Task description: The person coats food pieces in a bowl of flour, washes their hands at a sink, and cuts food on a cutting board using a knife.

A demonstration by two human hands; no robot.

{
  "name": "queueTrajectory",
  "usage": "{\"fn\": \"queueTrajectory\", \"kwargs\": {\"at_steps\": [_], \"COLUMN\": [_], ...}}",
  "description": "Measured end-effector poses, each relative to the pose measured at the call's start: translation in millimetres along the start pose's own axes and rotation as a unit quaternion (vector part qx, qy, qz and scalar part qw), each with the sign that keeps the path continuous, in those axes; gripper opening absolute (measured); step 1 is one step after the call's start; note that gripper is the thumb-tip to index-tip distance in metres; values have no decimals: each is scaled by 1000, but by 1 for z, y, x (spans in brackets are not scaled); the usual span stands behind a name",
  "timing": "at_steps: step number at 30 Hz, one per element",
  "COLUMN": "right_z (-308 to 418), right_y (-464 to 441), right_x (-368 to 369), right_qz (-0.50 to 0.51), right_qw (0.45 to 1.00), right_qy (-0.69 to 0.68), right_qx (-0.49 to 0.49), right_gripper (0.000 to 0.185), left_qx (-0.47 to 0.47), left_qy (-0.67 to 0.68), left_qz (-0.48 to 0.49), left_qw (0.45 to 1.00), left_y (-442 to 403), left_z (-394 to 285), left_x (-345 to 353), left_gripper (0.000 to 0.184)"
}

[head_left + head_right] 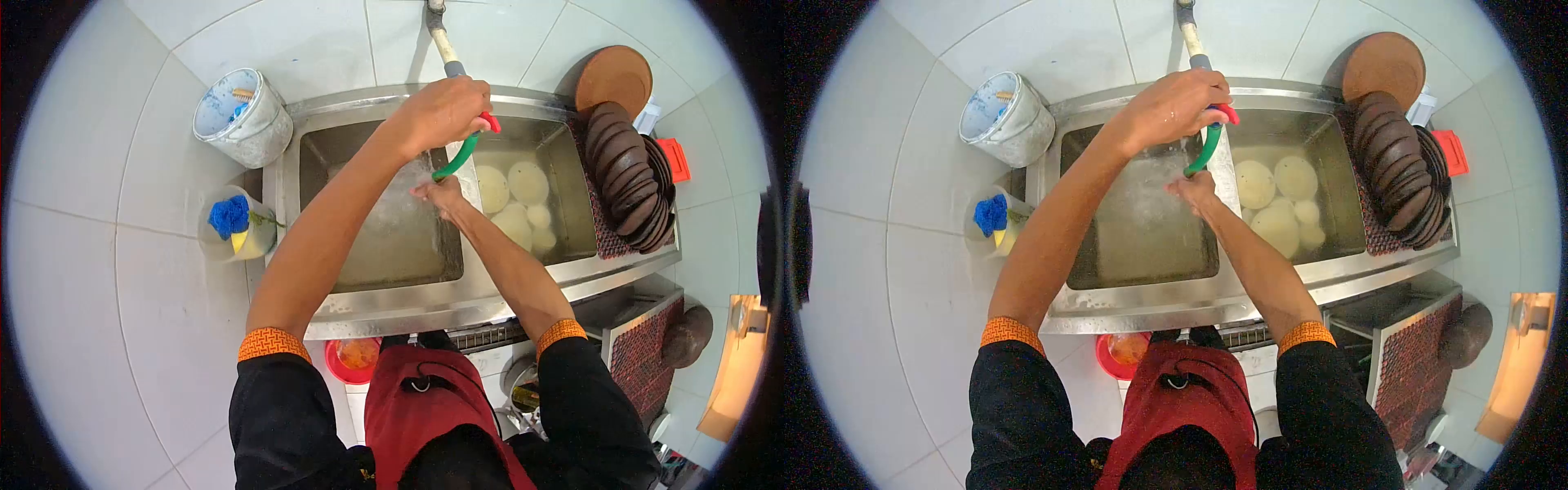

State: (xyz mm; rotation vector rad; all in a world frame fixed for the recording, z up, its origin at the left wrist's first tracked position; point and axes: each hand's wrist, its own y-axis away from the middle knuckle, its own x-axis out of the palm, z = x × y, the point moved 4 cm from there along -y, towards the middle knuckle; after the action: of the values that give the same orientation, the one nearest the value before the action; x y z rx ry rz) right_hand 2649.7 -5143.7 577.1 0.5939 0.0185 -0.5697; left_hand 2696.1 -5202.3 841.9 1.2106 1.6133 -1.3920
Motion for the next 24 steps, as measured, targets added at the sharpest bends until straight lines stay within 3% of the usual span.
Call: {"fn": "queueTrajectory", "kwargs": {"at_steps": [2,4,9,11,14,17,20,24], "right_z": [-30,-49,-47,-46,-34,1,-14,-9], "right_y": [-23,-36,-41,-37,-19,30,50,108], "right_x": [8,13,18,22,17,6,-4,-43], "right_qz": [33,2,-5,-17,-31,97,118,128], "right_qw": [997,993,1000,998,988,973,991,927], "right_qy": [-71,-115,-1,24,125,198,-22,-353], "right_qx": [20,25,-26,-49,-81,64,51,10], "right_gripper": [14,14,22,34,27,33,35,38], "left_qx": [16,36,21,10,-24,-84,-160,-130], "left_qy": [3,23,37,28,12,-20,-30,44], "left_qz": [14,13,37,22,-18,-47,-68,-277], "left_qw": [1000,999,998,999,999,995,984,951], "left_y": [-5,-8,-15,-15,-18,-19,-14,21], "left_z": [5,9,14,17,21,27,27,27], "left_x": [-2,-4,-6,-6,0,12,8,11], "left_gripper": [19,19,23,26,31,34,38,37]}}
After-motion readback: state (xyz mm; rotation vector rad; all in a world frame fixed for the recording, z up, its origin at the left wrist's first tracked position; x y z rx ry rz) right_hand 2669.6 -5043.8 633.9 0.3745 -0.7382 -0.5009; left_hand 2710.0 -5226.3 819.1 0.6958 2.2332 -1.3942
